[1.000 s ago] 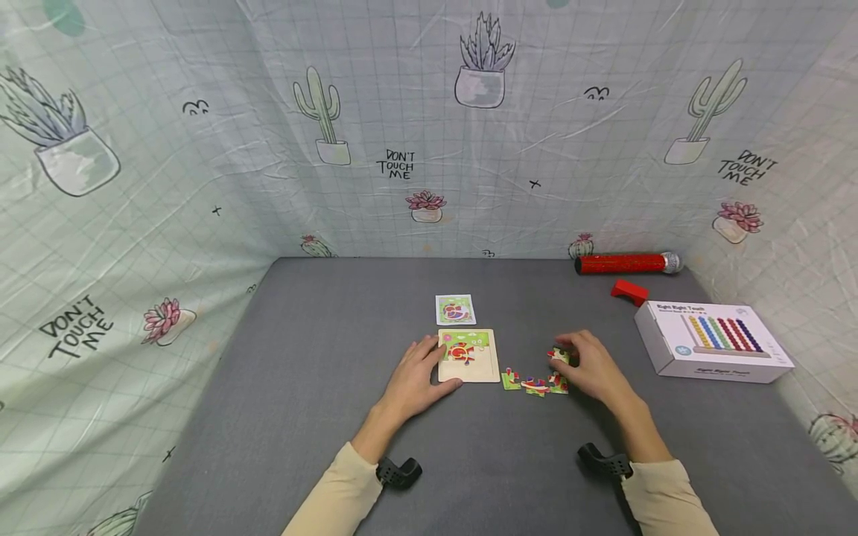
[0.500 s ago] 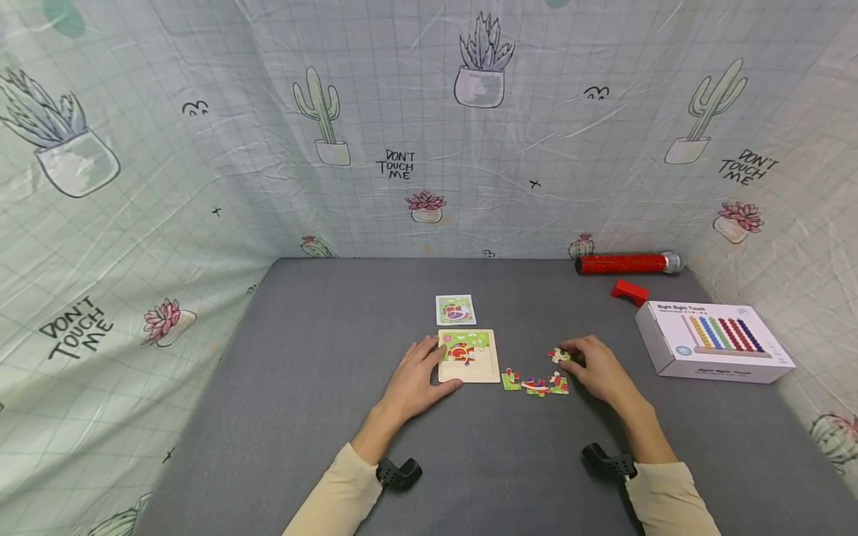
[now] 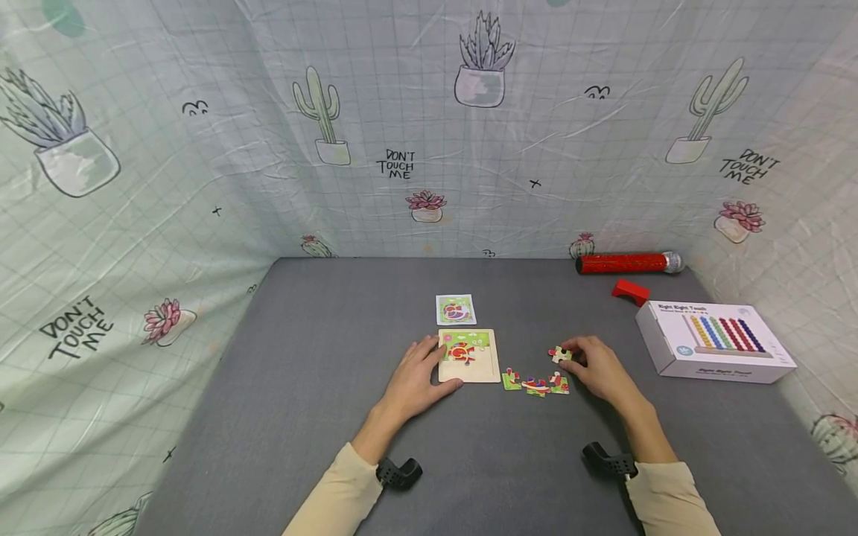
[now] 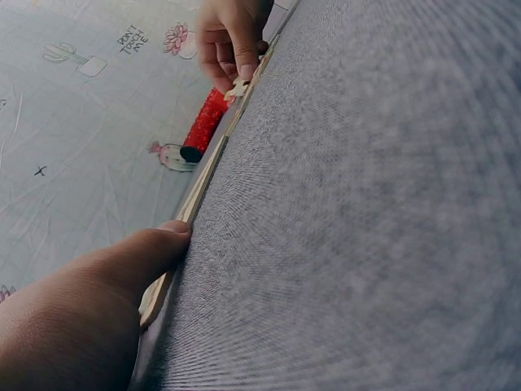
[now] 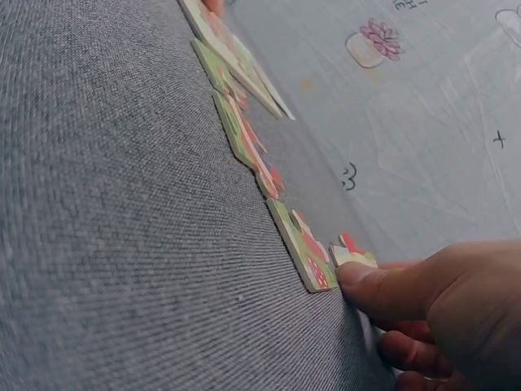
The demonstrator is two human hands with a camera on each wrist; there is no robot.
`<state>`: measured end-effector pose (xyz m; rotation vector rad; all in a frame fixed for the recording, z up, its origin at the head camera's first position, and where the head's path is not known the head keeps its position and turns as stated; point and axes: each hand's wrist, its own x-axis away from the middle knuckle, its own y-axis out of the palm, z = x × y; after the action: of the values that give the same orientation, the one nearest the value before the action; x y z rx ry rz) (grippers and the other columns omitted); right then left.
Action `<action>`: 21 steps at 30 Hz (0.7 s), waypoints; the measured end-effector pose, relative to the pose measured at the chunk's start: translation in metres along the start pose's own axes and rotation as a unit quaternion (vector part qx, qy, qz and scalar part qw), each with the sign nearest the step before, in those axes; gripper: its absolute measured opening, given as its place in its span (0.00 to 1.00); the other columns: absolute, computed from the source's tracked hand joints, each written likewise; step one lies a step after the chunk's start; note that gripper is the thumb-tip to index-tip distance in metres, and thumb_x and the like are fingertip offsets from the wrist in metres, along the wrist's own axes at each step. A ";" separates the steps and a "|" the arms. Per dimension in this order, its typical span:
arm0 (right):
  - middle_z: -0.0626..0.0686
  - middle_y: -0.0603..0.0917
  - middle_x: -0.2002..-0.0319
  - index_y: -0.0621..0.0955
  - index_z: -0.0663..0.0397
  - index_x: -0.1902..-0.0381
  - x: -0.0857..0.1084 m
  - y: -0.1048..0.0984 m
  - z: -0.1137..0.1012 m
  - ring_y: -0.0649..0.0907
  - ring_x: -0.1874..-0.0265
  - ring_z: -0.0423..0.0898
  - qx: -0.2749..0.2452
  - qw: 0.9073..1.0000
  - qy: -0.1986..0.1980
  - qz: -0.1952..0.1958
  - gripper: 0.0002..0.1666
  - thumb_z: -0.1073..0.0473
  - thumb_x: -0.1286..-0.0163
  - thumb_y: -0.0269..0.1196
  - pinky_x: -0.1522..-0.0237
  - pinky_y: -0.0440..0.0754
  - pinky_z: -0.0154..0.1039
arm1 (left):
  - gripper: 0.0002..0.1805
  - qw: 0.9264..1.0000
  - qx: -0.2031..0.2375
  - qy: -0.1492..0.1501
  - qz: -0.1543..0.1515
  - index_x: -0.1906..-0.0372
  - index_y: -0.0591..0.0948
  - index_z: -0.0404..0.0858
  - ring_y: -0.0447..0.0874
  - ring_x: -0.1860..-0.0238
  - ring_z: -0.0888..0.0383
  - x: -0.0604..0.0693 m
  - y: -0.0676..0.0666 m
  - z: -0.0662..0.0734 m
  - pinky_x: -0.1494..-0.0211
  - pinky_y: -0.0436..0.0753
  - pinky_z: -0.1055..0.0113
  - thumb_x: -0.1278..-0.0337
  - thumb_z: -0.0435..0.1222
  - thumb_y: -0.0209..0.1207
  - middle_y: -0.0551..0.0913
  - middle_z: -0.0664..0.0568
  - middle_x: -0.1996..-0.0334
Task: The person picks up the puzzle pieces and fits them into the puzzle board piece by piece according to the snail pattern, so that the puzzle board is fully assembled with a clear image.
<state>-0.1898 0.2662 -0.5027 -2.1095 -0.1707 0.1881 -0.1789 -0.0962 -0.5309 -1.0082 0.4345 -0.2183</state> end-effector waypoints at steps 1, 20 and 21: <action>0.59 0.81 0.58 0.81 0.63 0.47 0.000 0.000 0.000 0.79 0.62 0.50 -0.002 1.000 0.000 0.000 0.19 0.62 0.34 0.68 0.60 0.78 0.45 | 0.40 1.000 -0.001 0.001 0.001 0.33 0.76 0.35 0.67 0.26 0.43 0.000 0.000 0.000 0.20 0.62 0.48 0.44 0.57 0.66 0.73 0.40 0.31; 0.53 0.85 0.65 0.82 0.58 0.53 -0.016 0.000 -0.033 0.81 0.67 0.45 -0.042 0.999 0.002 0.035 0.11 0.60 0.31 0.66 0.66 0.77 0.36 | 0.41 1.000 -0.002 0.001 0.002 0.33 0.76 0.34 0.67 0.26 0.43 0.001 0.001 0.000 0.20 0.62 0.48 0.43 0.57 0.66 0.73 0.40 0.31; 0.53 0.85 0.66 0.82 0.58 0.54 -0.017 0.001 -0.036 0.81 0.68 0.45 -0.044 0.998 0.001 0.036 0.11 0.60 0.31 0.66 0.67 0.76 0.36 | 0.41 1.000 -0.002 0.001 0.002 0.33 0.76 0.34 0.67 0.26 0.43 0.001 0.001 0.000 0.20 0.62 0.48 0.44 0.57 0.66 0.73 0.40 0.31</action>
<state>-0.1993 0.2323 -0.4840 -2.2059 -0.1038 0.2251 -0.1781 -0.0963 -0.5318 -1.0100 0.4393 -0.2147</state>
